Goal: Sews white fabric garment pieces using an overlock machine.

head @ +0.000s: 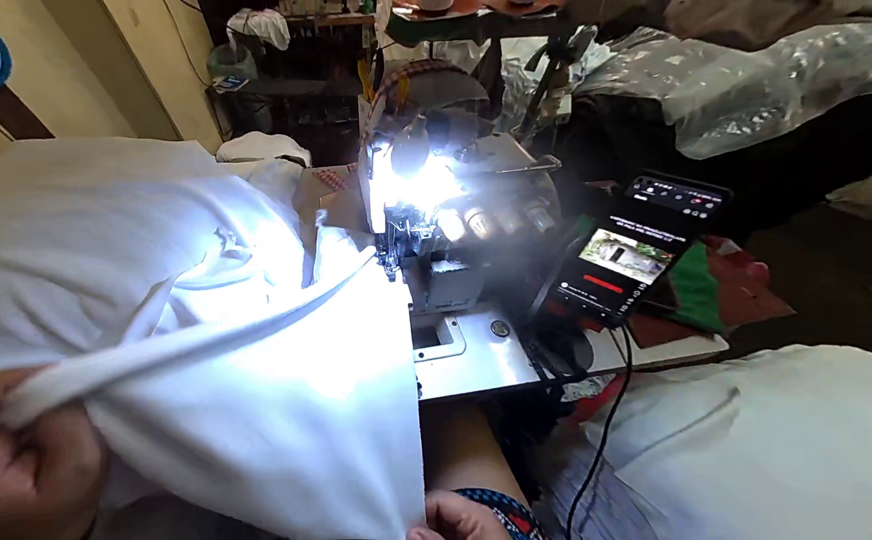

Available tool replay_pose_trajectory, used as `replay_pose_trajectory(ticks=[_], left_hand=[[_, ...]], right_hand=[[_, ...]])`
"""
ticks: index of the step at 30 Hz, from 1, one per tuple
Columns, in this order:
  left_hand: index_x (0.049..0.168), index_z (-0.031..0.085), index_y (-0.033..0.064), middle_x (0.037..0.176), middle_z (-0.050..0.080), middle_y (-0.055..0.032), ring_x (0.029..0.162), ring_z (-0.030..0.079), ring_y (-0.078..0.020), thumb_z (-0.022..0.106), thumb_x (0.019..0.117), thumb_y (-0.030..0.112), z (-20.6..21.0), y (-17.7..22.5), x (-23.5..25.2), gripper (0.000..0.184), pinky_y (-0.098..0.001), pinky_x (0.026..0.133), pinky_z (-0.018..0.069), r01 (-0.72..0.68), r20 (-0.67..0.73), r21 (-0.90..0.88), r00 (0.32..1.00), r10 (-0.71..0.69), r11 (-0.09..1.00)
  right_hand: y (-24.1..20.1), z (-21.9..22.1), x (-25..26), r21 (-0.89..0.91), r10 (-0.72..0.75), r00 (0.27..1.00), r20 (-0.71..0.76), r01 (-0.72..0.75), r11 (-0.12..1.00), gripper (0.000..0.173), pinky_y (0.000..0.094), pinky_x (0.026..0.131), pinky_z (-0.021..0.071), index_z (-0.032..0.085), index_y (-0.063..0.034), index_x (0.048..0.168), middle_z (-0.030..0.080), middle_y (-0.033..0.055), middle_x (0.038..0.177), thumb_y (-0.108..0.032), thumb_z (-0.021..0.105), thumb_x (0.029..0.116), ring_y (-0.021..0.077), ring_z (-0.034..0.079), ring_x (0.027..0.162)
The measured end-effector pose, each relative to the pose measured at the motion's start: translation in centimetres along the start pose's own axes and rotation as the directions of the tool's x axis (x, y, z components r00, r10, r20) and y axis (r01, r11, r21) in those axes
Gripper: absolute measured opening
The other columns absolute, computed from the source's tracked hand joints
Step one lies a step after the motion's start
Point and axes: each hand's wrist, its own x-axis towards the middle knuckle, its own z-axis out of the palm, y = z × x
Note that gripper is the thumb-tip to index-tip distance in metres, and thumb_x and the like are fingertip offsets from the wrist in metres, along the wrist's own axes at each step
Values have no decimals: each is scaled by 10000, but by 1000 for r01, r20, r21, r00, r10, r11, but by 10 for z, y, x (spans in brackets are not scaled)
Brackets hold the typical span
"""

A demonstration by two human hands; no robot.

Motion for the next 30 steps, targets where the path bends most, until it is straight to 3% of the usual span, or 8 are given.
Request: replay_pose_trajectory(ticks=[2,5,8,12,15,19,24,30], left_hand=[[1152,580,-156,1071,623,-295,1024,630,-286,499,1020,158,28,-23,30,350,-392,903,526,-24,29,78,999,21,997],[1305,574,-50,1301,540,-349,1241,504,-537,530,1040,207,72,11,72,372,-664,1018,401,-13,193,141,981,-14,990],[1178,674,-35,1235,633,-258,1171,600,-443,562,989,143,108,74,51,283,-609,963,484,-108,341,-27,934,111,994],[1065,787,141,1103,761,-29,1004,723,-198,516,1002,250,143,133,-6,298,-428,862,570,-144,445,-205,867,223,968],[1103,790,140,1186,748,-14,1067,718,-192,518,995,276,161,130,-6,323,-445,897,576,-104,461,-152,873,163,983],[1156,773,121,1229,731,-31,1157,686,-193,534,988,278,181,115,24,332,-472,946,562,-13,561,-145,822,93,989],[960,738,44,1056,700,-112,1030,675,-283,611,983,216,212,101,61,215,-524,910,542,3,657,-106,751,67,994],[1072,731,95,1148,673,-105,1145,621,-311,634,947,175,237,90,83,177,-560,975,477,59,673,-8,738,-38,998]], right_hand=[[-9,0,14,12,-66,997,-34,67,998,111,306,728,600,696,19,978,709,32,845,-86,665,961,85,689,757],[-24,0,36,-3,-107,989,-104,107,994,93,288,711,600,704,21,962,712,42,834,-66,679,941,83,690,738],[-34,-5,60,15,-122,980,-158,126,992,108,282,722,615,703,18,1009,723,35,862,-52,691,928,84,704,755],[-47,-11,87,16,-206,949,-241,216,976,349,285,676,603,579,9,1228,713,3,818,-35,708,906,84,691,708],[-54,-18,113,-85,-394,871,-295,386,918,379,241,632,590,533,-33,1219,713,-18,805,-44,726,893,58,684,679],[-66,-29,144,-368,-642,722,-259,541,757,208,186,719,595,719,-35,1135,739,7,953,-119,674,949,22,688,785],[-81,-32,156,-605,-688,687,-232,452,655,254,208,767,595,792,-151,1096,768,-53,993,-186,562,995,7,705,851],[-82,-32,151,-581,-664,711,-232,446,680,254,178,725,576,785,-132,1093,756,-46,965,-193,559,994,-9,679,802]])
